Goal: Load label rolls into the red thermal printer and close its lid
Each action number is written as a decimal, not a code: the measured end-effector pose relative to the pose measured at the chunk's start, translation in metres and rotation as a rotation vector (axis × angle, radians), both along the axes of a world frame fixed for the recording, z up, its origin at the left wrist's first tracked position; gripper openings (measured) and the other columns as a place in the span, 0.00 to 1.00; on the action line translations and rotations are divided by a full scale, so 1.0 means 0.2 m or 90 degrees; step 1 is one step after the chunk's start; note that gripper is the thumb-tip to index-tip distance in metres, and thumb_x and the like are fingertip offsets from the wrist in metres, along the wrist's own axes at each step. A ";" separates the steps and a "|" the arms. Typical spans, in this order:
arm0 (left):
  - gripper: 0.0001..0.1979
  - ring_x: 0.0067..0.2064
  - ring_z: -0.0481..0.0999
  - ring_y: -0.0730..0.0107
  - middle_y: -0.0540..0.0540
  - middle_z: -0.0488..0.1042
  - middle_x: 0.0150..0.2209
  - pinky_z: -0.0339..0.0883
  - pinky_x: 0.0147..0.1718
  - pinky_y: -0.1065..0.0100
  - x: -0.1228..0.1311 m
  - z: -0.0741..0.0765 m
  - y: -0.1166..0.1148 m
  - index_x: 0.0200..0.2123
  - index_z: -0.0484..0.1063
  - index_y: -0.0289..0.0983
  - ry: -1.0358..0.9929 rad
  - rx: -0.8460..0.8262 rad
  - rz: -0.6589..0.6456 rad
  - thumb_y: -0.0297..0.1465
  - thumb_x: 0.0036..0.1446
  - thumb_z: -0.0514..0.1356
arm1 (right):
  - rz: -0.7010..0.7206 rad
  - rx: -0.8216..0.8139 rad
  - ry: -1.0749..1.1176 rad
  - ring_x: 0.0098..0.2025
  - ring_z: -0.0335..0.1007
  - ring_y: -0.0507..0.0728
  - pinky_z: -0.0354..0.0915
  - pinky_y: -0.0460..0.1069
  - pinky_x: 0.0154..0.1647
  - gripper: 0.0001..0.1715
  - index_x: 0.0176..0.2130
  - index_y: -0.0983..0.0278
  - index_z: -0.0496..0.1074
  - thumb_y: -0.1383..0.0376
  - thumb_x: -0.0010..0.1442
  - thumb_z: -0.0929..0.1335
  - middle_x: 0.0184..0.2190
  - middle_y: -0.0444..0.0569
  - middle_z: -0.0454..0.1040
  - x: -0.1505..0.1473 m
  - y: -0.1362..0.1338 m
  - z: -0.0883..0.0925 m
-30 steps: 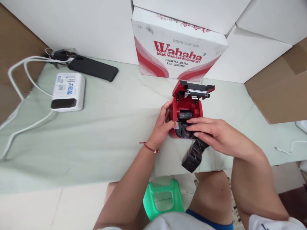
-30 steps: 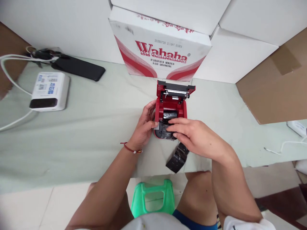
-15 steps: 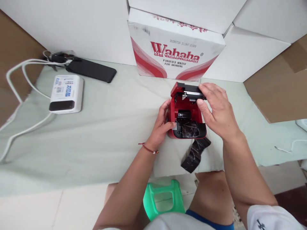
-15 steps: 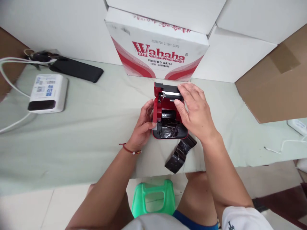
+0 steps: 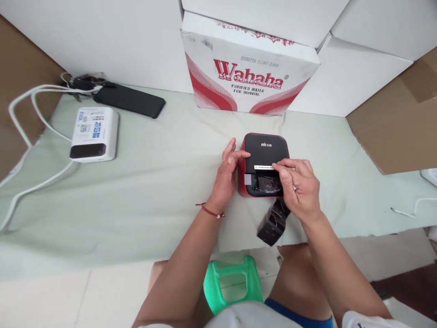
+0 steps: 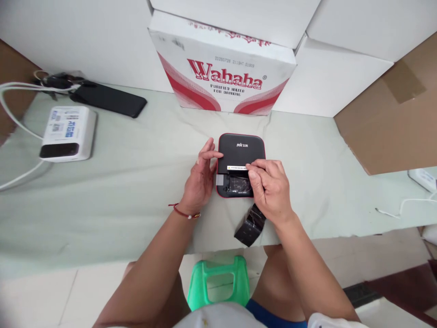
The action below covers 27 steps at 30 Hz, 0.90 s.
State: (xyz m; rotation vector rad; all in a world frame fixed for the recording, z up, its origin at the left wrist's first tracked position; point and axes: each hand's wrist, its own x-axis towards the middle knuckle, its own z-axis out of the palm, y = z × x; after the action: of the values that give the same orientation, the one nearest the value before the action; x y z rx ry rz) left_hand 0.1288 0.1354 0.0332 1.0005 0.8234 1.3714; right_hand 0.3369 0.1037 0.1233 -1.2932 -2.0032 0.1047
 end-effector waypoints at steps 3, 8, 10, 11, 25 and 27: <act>0.27 0.90 0.42 0.50 0.53 0.53 0.87 0.44 0.87 0.39 0.00 0.01 -0.01 0.55 0.83 0.50 0.018 -0.011 -0.003 0.60 0.79 0.52 | -0.030 -0.022 0.023 0.50 0.83 0.64 0.78 0.63 0.53 0.23 0.51 0.55 0.90 0.60 0.82 0.65 0.47 0.54 0.89 -0.02 -0.02 -0.03; 0.28 0.90 0.45 0.48 0.52 0.50 0.88 0.43 0.87 0.40 -0.02 0.00 -0.01 0.52 0.81 0.48 0.013 -0.017 -0.015 0.61 0.77 0.53 | -0.031 -0.024 0.054 0.49 0.84 0.64 0.77 0.63 0.51 0.22 0.51 0.54 0.90 0.62 0.81 0.65 0.46 0.53 0.90 -0.03 -0.04 -0.05; 0.24 0.90 0.43 0.47 0.50 0.53 0.87 0.41 0.87 0.40 -0.02 -0.01 0.00 0.52 0.80 0.48 0.001 -0.001 -0.026 0.60 0.74 0.61 | -0.027 -0.016 0.071 0.49 0.84 0.64 0.76 0.63 0.51 0.22 0.51 0.55 0.90 0.63 0.81 0.65 0.46 0.53 0.89 -0.04 -0.04 -0.06; 0.22 0.90 0.43 0.46 0.50 0.54 0.87 0.42 0.87 0.39 -0.02 -0.01 0.00 0.53 0.79 0.48 -0.007 0.010 -0.036 0.58 0.71 0.66 | -0.033 -0.015 0.081 0.48 0.83 0.64 0.76 0.63 0.51 0.22 0.50 0.55 0.91 0.63 0.81 0.65 0.45 0.53 0.89 -0.04 -0.03 -0.07; 0.49 0.90 0.40 0.47 0.55 0.52 0.87 0.39 0.88 0.42 -0.05 0.01 -0.01 0.78 0.60 0.63 -0.038 0.056 -0.114 0.46 0.59 0.78 | 0.307 -0.212 0.027 0.39 0.85 0.57 0.78 0.54 0.44 0.19 0.36 0.59 0.84 0.64 0.80 0.70 0.40 0.50 0.90 0.05 0.04 0.22; 0.54 0.91 0.38 0.48 0.57 0.48 0.88 0.37 0.88 0.42 -0.06 0.01 0.00 0.80 0.56 0.66 -0.045 0.026 -0.135 0.45 0.58 0.79 | 0.297 -0.217 -0.033 0.42 0.87 0.58 0.79 0.54 0.45 0.18 0.37 0.59 0.85 0.64 0.80 0.70 0.43 0.51 0.91 0.06 0.02 0.25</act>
State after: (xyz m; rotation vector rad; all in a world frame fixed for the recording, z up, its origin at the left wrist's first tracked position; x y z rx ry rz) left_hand 0.1159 0.1355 0.0354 1.0346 0.6200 1.2391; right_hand 0.3486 0.1083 0.1735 -1.0022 -2.3711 0.6638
